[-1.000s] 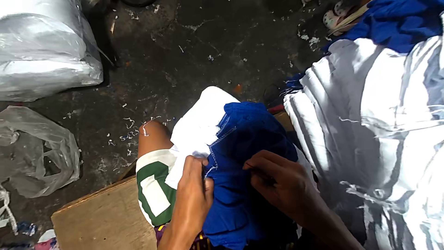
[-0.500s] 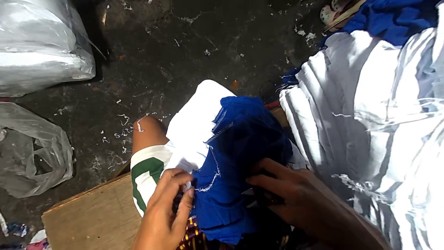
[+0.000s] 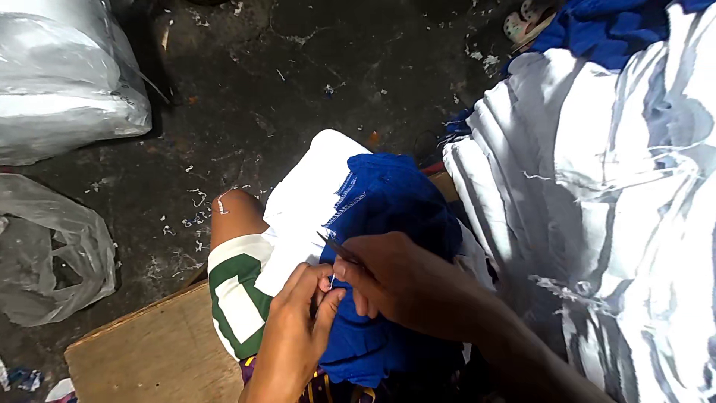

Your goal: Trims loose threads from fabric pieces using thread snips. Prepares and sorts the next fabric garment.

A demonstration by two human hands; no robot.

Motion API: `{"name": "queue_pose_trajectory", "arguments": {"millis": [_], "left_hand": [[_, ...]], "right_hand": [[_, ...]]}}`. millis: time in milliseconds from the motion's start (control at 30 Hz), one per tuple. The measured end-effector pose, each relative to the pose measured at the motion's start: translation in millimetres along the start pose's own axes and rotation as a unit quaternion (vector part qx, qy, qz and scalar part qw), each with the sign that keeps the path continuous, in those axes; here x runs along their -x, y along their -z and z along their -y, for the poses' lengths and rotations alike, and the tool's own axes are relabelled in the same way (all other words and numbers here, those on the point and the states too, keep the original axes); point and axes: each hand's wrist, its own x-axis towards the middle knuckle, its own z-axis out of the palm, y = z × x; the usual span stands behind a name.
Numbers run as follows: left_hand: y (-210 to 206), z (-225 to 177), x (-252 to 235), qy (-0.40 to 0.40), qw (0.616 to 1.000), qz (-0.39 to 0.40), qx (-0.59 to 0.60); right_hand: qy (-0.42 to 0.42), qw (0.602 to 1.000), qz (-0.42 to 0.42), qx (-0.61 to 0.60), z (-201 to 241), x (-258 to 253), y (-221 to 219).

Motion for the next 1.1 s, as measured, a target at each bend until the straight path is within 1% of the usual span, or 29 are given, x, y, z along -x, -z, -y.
{"name": "queue_pose_trajectory", "arguments": {"millis": [67,133,167,233,267,333,433,567,633,733,867,1000,1100], "left_hand": [[1,-3,-4,0.007,0.999,0.015,-0.033],[2,-5,-8,-0.001,0.996,0.032,-0.086],[1,-6,-8,-0.009,0.993,0.037,-0.115],[0,-6,-9,-0.027,0.987,0.044,-0.155],[0,-5,-12,-0.040,0.984,0.041,-0.168],[-1,-5,-15,-0.072,0.978,0.031,-0.195],[-2,-7,-15,-0.089,0.971,0.004,-0.221],[11,-9,-15,-0.026,0.982,0.013,-0.188],[15,-13,-14,0.000,0.982,0.030,-0.188],[15,-18,-17,0.013,0.977,0.043,-0.208],[16,-18,-19,0.012,0.973,0.055,-0.223],[17,-18,-19,0.016,0.973,0.065,-0.222],[16,-19,-19,0.023,0.973,0.064,-0.220]], "right_hand": [[-0.077,0.997,0.008,-0.021,-13,2,-13],[-0.117,0.993,-0.027,-0.009,-19,10,-18],[-0.115,0.992,-0.044,0.012,-21,15,-20],[-0.081,0.992,-0.078,0.050,-24,21,-24],[-0.066,0.992,-0.093,0.055,-24,22,-24],[-0.066,0.991,-0.100,0.057,-23,23,-23],[-0.091,0.991,-0.082,0.055,-19,25,-18],[-0.110,0.994,-0.018,0.010,-15,35,-14],[-0.111,0.994,-0.008,0.007,-13,43,-14],[-0.105,0.993,-0.027,0.056,-14,46,-18],[-0.137,0.983,0.006,0.119,-6,42,-18],[-0.140,0.971,0.001,0.192,-3,38,-22],[-0.179,0.961,0.028,0.206,4,31,-21]]}}
